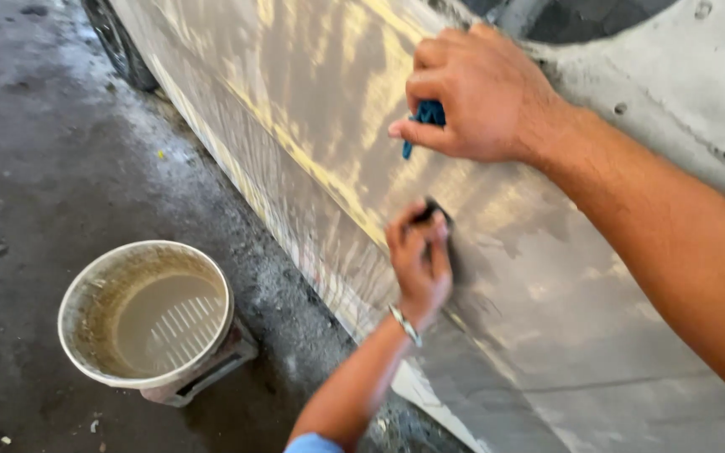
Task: The person scrubs the side panel of a car with a black sponge, repeatedly dipping it into a bucket of water. They also use a blue cloth to wipe the surface while scrubbing.
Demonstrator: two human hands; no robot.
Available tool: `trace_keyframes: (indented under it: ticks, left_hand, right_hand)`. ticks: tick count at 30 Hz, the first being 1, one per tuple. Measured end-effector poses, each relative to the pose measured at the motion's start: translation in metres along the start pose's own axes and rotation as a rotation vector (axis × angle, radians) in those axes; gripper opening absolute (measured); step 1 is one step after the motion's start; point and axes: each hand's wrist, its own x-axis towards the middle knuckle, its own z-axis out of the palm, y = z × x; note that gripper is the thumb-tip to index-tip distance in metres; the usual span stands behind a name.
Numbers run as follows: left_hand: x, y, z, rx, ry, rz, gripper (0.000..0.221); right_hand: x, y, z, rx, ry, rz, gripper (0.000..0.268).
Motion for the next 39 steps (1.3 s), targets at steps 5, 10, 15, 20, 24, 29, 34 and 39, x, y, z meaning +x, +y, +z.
trace_keyframes:
  ticks: [5, 10, 15, 20, 24, 29, 34, 39]
  left_hand:
    - [0.059, -0.007, 0.005, 0.139, 0.126, -0.055, 0.008]
    - [0.017, -0.013, 0.001, 0.074, -0.001, 0.057, 0.010]
    - [0.085, -0.032, 0.005, 0.156, 0.108, -0.045, 0.003]
    - [0.061, -0.030, 0.003, 0.123, 0.152, -0.005, 0.010]
    - [0.051, -0.046, 0.004, 0.092, 0.064, -0.018, 0.007]
    - [0.068, -0.043, -0.002, 0.083, 0.189, -0.074, 0.008]
    - [0.056, -0.053, -0.003, 0.033, 0.107, -0.090, 0.009]
    - [0.093, -0.065, -0.006, 0.120, 0.220, -0.090, 0.006]
  right_hand:
    - [0.001, -0.002, -0.003, 0.024, -0.030, 0.032, 0.038]
    - [0.006, -0.001, -0.004, 0.007, -0.009, 0.019, 0.038]
    - [0.001, -0.004, -0.005, 0.008, -0.018, 0.036, 0.037]
    - [0.003, -0.002, -0.005, 0.006, 0.000, 0.014, 0.038]
    - [0.001, -0.003, -0.003, 0.043, -0.032, 0.038, 0.038]
    - [0.002, -0.005, -0.005, -0.006, -0.017, 0.035, 0.039]
    - [0.005, 0.000, -0.006, 0.003, 0.005, 0.013, 0.037]
    - [0.001, -0.004, -0.004, 0.000, -0.027, 0.016, 0.038]
